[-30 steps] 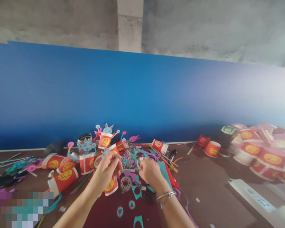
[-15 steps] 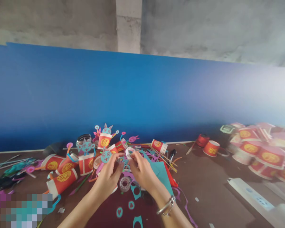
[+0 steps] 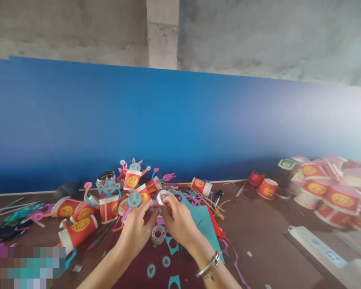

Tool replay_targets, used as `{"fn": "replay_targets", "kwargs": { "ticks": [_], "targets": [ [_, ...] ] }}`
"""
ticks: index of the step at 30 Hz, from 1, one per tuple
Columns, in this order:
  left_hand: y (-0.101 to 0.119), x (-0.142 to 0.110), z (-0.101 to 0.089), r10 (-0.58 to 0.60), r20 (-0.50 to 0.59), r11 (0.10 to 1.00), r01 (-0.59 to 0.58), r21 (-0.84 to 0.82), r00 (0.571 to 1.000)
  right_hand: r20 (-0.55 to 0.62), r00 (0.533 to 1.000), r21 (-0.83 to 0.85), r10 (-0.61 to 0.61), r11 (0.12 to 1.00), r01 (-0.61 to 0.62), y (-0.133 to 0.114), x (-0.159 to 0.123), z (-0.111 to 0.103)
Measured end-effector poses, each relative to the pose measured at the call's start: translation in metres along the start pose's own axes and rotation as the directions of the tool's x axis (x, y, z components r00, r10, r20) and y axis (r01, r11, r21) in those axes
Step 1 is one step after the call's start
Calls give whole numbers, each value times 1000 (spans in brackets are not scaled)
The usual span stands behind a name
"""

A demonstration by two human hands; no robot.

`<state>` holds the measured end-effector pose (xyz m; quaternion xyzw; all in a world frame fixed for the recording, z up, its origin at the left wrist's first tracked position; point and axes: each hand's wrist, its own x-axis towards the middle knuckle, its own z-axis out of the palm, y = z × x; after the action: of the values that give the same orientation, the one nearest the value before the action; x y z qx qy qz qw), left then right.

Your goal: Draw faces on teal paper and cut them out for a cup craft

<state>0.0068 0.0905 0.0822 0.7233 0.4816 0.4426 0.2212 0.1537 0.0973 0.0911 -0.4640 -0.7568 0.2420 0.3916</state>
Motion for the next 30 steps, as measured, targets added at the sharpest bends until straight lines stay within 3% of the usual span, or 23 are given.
{"fn": "replay_targets", "kwargs": {
  "ticks": [5,11,18,21,23,26,28,30],
  "targets": [
    [-6,4,-3,-80,-10,992,79,-101,997,57,998,24,-39,999,38,-7,-2,-1],
    [-7,4,-2,-39,5,992,39,-120,999,7,1000,82,-21,996,20,-8,-3,3],
    [0,-2,2,19,-47,981,-28,-191,999,-64,986,440,152,891,-109,-14,-4,15],
    [4,-2,4,-46,-101,929,5,-370,994,-59,971,516,231,840,-168,-14,-2,19],
    [6,0,4,-154,-89,802,72,-593,984,-102,967,430,235,887,-170,-10,0,18],
    [7,6,0,-298,63,536,222,-814,952,-177,972,-9,153,987,-157,7,4,13],
    [6,8,-3,-342,154,419,297,-858,927,-119,977,-395,180,894,-212,23,5,11],
    [5,8,-5,-356,206,348,334,-876,912,-20,950,-619,311,743,-256,39,6,11]
  ]
}}
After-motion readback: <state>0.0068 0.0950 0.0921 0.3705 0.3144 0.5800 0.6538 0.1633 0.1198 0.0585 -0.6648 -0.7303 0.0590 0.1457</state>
